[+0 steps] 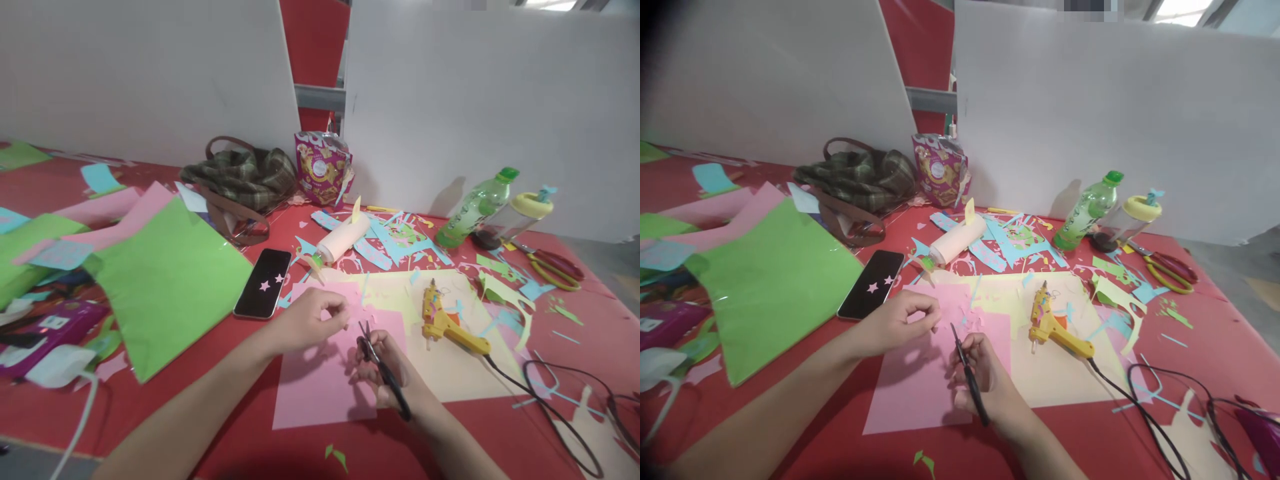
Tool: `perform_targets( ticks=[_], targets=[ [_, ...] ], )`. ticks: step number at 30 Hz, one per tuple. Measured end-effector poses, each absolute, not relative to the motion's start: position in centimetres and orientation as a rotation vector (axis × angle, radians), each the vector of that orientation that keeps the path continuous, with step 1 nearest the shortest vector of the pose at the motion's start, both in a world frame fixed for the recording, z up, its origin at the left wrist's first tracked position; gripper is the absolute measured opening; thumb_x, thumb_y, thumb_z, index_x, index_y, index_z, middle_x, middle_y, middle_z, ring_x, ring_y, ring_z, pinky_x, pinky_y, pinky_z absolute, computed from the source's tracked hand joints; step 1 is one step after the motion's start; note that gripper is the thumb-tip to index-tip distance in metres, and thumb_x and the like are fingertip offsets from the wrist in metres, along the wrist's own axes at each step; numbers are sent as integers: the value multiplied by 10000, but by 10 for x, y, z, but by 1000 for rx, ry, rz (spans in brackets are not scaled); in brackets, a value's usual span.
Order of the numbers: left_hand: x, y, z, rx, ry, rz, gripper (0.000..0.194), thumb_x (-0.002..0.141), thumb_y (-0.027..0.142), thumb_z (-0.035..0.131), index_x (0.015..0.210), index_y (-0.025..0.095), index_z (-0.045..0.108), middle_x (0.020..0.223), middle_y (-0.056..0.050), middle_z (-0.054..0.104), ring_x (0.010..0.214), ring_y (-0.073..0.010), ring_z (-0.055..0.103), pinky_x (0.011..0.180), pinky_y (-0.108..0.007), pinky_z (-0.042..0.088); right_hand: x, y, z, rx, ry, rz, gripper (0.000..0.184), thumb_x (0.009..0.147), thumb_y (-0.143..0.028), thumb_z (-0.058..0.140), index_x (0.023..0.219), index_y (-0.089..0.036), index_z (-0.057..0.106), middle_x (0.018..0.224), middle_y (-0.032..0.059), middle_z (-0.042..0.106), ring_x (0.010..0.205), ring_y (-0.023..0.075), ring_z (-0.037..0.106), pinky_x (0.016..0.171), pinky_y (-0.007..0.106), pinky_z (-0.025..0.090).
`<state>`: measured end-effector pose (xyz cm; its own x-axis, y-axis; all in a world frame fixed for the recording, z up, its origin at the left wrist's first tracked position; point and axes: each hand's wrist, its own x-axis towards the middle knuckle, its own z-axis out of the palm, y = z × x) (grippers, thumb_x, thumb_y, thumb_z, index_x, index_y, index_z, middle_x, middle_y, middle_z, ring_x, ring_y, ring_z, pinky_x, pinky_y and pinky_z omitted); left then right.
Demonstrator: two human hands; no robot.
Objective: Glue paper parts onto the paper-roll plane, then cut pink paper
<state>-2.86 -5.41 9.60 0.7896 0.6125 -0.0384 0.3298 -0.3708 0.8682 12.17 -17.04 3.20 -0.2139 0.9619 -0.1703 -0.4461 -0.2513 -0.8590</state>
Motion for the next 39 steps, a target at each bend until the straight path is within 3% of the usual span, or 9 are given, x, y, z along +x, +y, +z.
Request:
perform_targets(
  ticks=[7,13,23,35,39],
  targets=[
    [-22,-42,116,2203,580,190,225,735,166,402,538,129,503,510,30,486,505,-70,410,545,-194,297,126,-171,38,-900,-933,1612,440,591,-461,647,872,-244,387,828,27,451,786,180,468,683,326,372],
    [-15,-42,114,2303,533,146,258,755,166,380,515,129,467,485,38,442,488,-61,385,513,-194,266,125,-170,35,-905,-914,1599,399,621,-494,608,853,-245,399,788,11,449,679,146,463,646,312,381],
    [-14,-42,111,2280,506,159,261,750,166,374,500,131,437,466,43,401,459,-54,343,477,-199,242,125,-171,31,-886,-891,1626,420,592,-511,619,835,-249,398,758,10,461,605,135,452,539,277,377],
    [-14,-43,112,2266,497,147,247,734,153,372,488,140,365,460,51,334,459,-51,298,477,-201,229,124,-172,41,-862,-864,1634,383,628,-491,602,848,-248,404,792,15,462,659,140,454,628,294,373],
    [-14,-43,110,2254,503,167,262,734,157,373,474,143,351,456,51,323,446,-52,286,465,-213,215,123,-172,36,-832,-850,1630,400,610,-496,614,844,-247,407,774,12,461,637,137,457,584,283,378]
  ],
)
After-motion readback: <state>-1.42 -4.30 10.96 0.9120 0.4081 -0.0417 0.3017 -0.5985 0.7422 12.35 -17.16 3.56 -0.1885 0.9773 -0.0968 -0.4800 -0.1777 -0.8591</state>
